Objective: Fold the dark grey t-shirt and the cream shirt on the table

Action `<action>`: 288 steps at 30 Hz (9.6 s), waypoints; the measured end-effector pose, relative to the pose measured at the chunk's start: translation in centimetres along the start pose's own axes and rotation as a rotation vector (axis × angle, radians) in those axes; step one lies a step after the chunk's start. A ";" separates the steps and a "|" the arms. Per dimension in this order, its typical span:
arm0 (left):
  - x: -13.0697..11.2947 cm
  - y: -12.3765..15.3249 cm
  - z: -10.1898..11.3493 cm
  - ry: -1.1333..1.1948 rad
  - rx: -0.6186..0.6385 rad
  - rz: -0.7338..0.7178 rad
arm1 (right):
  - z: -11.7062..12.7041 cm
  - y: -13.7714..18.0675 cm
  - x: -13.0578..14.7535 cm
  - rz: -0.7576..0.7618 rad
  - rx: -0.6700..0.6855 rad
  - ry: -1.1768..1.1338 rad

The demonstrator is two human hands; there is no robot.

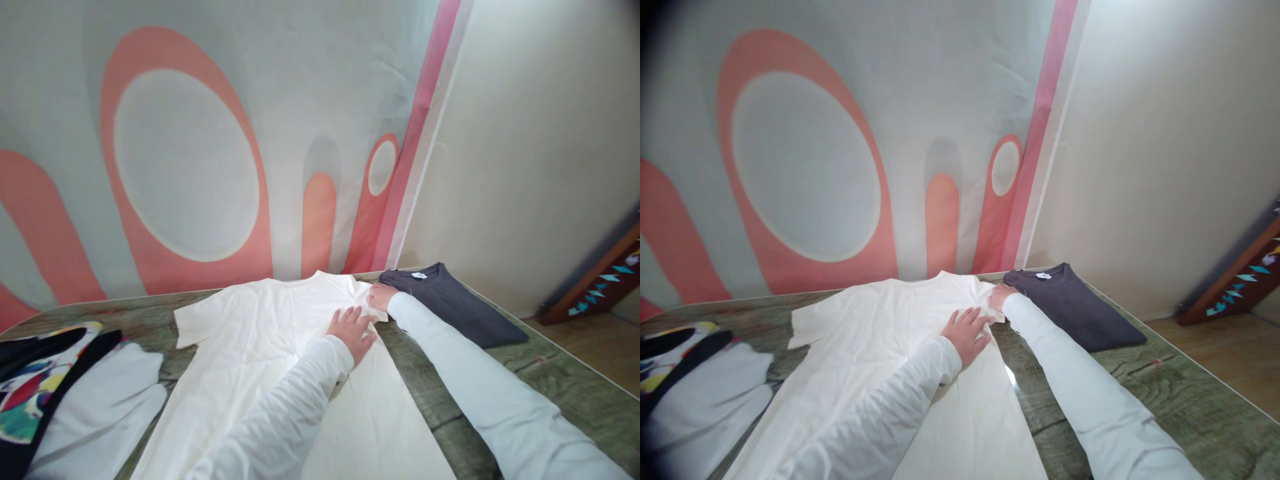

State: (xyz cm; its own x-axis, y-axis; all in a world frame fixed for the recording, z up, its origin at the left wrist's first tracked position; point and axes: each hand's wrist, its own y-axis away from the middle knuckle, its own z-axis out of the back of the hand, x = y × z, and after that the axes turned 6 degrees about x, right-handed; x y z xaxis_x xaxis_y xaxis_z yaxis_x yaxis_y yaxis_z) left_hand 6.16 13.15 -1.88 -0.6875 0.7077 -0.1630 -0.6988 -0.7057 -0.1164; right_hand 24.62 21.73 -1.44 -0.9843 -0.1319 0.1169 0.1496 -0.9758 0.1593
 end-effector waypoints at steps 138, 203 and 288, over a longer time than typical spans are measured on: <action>15.5 19.6 5.4 -0.203 0.144 0.486 | -0.6 -0.6 11.7 0.204 0.081 0.029; 15.8 26.9 9.1 0.780 -0.074 0.934 | -6.3 14.9 7.6 0.306 -0.183 0.034; 13.8 11.6 5.5 -0.075 0.282 0.504 | -2.7 3.3 7.2 0.041 -0.004 0.015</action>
State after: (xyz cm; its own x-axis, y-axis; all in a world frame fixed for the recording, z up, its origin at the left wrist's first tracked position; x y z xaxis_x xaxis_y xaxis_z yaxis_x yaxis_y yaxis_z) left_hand -12.46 14.91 -0.04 -0.9539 0.2943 -0.0598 -0.3001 -0.9271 0.2245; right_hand 17.82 17.15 -2.70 -0.9787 -0.1743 0.1085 0.1895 -0.9703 0.1503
